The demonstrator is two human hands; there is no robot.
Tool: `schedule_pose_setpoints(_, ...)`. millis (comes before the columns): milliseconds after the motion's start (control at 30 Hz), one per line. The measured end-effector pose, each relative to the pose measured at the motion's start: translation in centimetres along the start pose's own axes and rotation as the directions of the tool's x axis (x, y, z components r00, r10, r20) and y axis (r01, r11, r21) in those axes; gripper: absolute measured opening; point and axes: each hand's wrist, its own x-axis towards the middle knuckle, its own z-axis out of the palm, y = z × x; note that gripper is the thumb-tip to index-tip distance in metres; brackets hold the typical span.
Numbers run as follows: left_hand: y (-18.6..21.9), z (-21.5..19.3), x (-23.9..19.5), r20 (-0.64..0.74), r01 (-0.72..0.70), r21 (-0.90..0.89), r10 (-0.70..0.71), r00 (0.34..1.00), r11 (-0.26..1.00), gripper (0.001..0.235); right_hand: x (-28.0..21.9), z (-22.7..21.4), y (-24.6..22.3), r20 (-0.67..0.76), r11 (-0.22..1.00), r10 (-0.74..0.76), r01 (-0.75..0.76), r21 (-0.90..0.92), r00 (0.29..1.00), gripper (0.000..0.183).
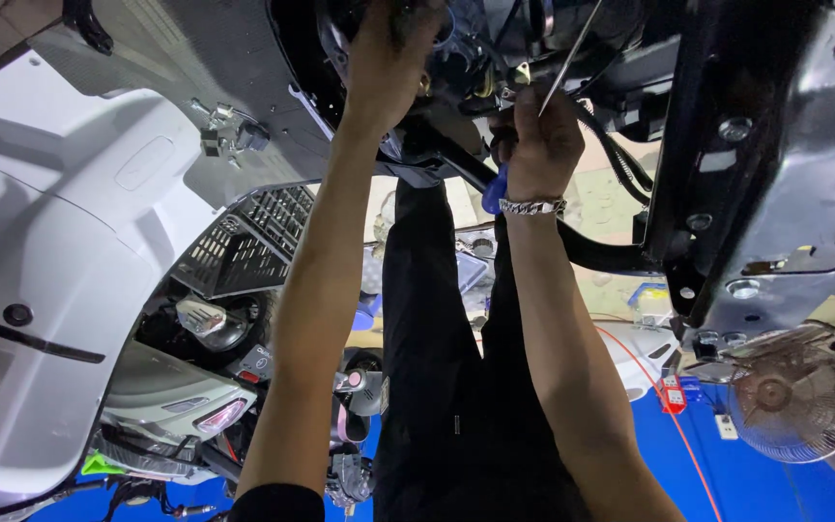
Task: Repairing a motorcycle by installing and adjusting the carburetor and connecting hoses
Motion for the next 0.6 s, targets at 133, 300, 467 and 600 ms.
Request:
schedule_pose_setpoints(133,-2.2,0.7,1.1,-0.014,0.031,-0.08,-0.032,0.999,0.996,0.06,0.5,0.8,-0.1,-0.016,0.995,0.097,-0.096,0.005,0.995,0.018)
schedule_pose_setpoints(300,-3.1,1.6,1.1,-0.12,0.129,-0.111,-0.142,0.983,0.985,0.057,1.4,0.7,0.9,-0.027,0.994,-0.074,0.072,-0.084,0.997,0.015)
schedule_pose_setpoints(467,-0.6,2.9,-0.5,-0.292,0.059,-0.156,-0.103,0.951,0.986,0.06,3.1,-0.1,1.6,-0.093,0.993,0.08,-0.088,-0.084,0.992,0.026)
schedule_pose_setpoints(600,0.8,4.4,-0.4,-0.356,-0.187,0.004,0.176,0.918,0.982,0.049,3.7,-1.1,1.8,-0.012,0.913,-0.127,0.112,-0.394,0.992,0.022)
